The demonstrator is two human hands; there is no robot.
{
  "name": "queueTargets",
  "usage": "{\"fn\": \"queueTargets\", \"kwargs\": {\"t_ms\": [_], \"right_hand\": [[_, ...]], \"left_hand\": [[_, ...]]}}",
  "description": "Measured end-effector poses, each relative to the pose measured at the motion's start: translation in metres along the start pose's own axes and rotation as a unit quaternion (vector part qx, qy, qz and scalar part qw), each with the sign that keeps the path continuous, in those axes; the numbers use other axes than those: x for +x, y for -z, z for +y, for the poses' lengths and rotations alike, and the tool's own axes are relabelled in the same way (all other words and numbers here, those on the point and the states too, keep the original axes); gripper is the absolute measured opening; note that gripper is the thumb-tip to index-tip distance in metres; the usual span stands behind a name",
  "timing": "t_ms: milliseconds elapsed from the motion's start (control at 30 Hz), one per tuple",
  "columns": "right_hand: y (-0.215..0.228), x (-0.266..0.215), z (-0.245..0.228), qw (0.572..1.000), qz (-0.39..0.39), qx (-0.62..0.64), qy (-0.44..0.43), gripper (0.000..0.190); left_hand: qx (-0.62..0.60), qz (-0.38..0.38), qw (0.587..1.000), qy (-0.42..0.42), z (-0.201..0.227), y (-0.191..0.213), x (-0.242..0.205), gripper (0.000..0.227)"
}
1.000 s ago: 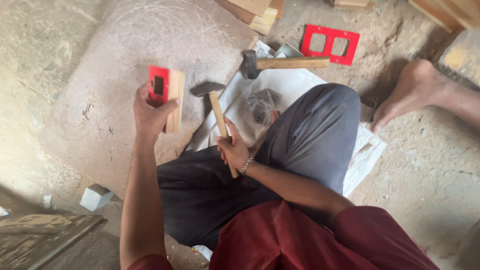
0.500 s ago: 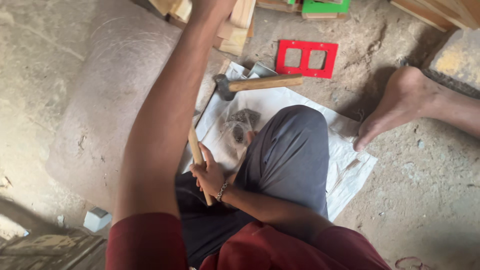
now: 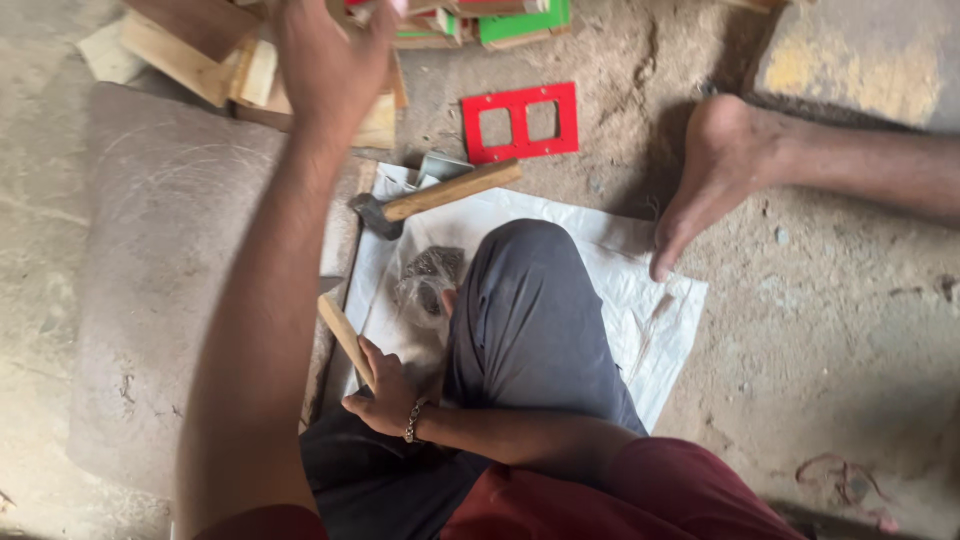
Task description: The person sits on the floor and uses a hammer to attach red plastic frames to small wooden blocks. They repeatedly pick up frames, position them on blocks, and hammer them into place. After assembling several units, the person stacks the finished frames and walks to a nearby chair to place them.
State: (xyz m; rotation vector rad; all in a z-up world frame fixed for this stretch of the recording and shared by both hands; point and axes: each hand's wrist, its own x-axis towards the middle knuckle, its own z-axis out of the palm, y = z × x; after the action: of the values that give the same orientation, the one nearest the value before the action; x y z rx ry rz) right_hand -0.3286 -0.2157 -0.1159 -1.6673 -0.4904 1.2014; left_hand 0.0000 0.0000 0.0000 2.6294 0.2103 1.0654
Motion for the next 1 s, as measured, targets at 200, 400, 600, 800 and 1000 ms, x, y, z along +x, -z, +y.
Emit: {"fn": "queueTargets", "kwargs": {"t_ms": [200, 400, 600, 800, 1000], "right_hand": [[0.009, -0.011, -0.012, 0.999, -0.010, -0.025, 0.029, 0.108], [0.075, -0.076, -0.058, 0.996, -0.041, 0.054, 0.060, 0.099], [0.248, -0.145, -0.059, 0.824, 0.384, -0.208, 0.361, 0.065], [0.476, -0.133, -0.003, 0.634, 0.574, -0.444, 0.267, 0.079], [0.507, -0.151, 0.030, 0.692, 0.523, -0.487, -0.099, 0.114]], "left_hand": [[-0.227, -0.114, 0.959, 0.123, 0.062, 0.060, -0.104, 0.023], [-0.207, -0.370, 0.874, 0.238, 0.063, 0.094, -0.223, 0.016], [-0.136, -0.420, 0.859, 0.259, 0.069, 0.090, -0.288, 0.017], [-0.073, -0.377, 0.878, 0.284, 0.084, 0.065, -0.311, 0.020], [-0.076, -0.345, 0.891, 0.285, 0.090, 0.059, -0.322, 0.020]]}}
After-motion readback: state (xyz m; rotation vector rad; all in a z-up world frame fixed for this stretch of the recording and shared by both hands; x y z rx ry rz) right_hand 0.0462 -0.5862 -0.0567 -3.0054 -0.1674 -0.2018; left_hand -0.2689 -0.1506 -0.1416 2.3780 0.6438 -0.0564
